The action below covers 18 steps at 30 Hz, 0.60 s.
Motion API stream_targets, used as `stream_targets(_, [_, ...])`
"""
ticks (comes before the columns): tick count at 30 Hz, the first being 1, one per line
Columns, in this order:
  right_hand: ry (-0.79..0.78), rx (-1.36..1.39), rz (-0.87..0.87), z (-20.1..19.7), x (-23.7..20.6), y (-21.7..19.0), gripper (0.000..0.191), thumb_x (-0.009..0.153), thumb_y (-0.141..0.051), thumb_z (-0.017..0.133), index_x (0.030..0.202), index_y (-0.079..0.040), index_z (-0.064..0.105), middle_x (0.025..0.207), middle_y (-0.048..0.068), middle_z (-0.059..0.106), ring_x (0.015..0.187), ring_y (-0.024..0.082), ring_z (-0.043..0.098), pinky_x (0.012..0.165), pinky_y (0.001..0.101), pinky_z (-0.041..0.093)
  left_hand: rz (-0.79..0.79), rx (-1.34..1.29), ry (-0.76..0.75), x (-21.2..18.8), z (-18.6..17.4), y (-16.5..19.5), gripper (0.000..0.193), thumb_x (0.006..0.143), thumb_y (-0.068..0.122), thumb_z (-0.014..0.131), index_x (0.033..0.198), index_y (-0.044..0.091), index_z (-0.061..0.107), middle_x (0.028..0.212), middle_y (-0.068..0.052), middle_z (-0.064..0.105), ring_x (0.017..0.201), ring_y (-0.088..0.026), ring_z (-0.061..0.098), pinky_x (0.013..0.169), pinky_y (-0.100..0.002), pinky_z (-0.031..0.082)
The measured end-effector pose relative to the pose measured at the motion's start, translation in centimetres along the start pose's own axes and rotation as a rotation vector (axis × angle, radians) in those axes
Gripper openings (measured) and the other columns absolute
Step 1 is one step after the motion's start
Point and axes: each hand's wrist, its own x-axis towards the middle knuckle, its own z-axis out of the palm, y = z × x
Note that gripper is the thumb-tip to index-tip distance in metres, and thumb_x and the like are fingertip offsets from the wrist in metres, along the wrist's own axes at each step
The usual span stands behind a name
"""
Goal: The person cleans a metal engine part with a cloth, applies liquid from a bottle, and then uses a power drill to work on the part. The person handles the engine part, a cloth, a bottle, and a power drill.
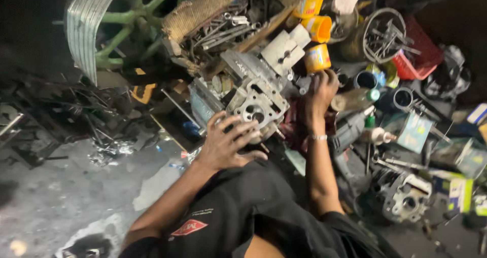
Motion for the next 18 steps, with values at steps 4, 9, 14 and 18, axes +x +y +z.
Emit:
stream_targets(4, [0.245, 0.725, 0.077, -3.9, -0.9, -1.9, 0.016, 0.112, -0.003, 0.044, 0.127, -0.002, 0.046, 0.120, 0.012, 0.060, 0.103, 0.020, 0.063, 0.086, 0.0331, 0.057, 0.019, 0.028, 0.026, -0.3, 1.8, -1.2, 0.065, 0.082, 0.054, 0.091, 0.132, 0.026, 0.060, 0.136, 0.007, 0.065, 0.126, -0.023, 0.056, 0.117, -0.051, 0.030])
stream_targets(9, [-0.700, 0.555, 0.136, -7.7, -5.2, -2.6, 0.026, 0.088, 0.012, 0.057, 0.110, 0.002, 0.066, 0.091, 0.009, 0.068, 0.085, 0.022, 0.067, 0.077, 0.0331, 0.055, 0.025, 0.051, 0.088, -0.4, 3.2, -2.4, 0.048, 0.081, 0.043, 0.094, 0.117, 0.027, 0.065, 0.123, 0.011, 0.069, 0.117, -0.018, 0.059, 0.114, -0.051, 0.032])
stream_targets(14, [-0.775, 0.864, 0.408, -4.0, -11.5, -3.6, 0.021, 0.093, -0.011, 0.075, 0.109, 0.002, 0.074, 0.100, 0.007, 0.077, 0.093, 0.013, 0.068, 0.084, 0.0298, 0.054, 0.011, -0.031, 0.214, -0.1, 4.2, -2.6, 0.039, 0.076, 0.030, 0.092, 0.105, 0.025, 0.068, 0.108, 0.010, 0.071, 0.103, -0.018, 0.061, 0.108, -0.050, 0.037])
stream_targets(18, [-0.719, 0.984, 0.515, -0.3, -16.4, -3.5, 0.015, 0.092, -0.006, 0.076, 0.102, 0.004, 0.075, 0.095, 0.007, 0.078, 0.090, 0.011, 0.068, 0.082, 0.0290, 0.055, -0.034, -0.045, 0.203, 0.2, 4.3, -2.3, 0.037, 0.074, 0.025, 0.091, 0.102, 0.025, 0.067, 0.102, 0.011, 0.070, 0.097, -0.017, 0.062, 0.106, -0.048, 0.040])
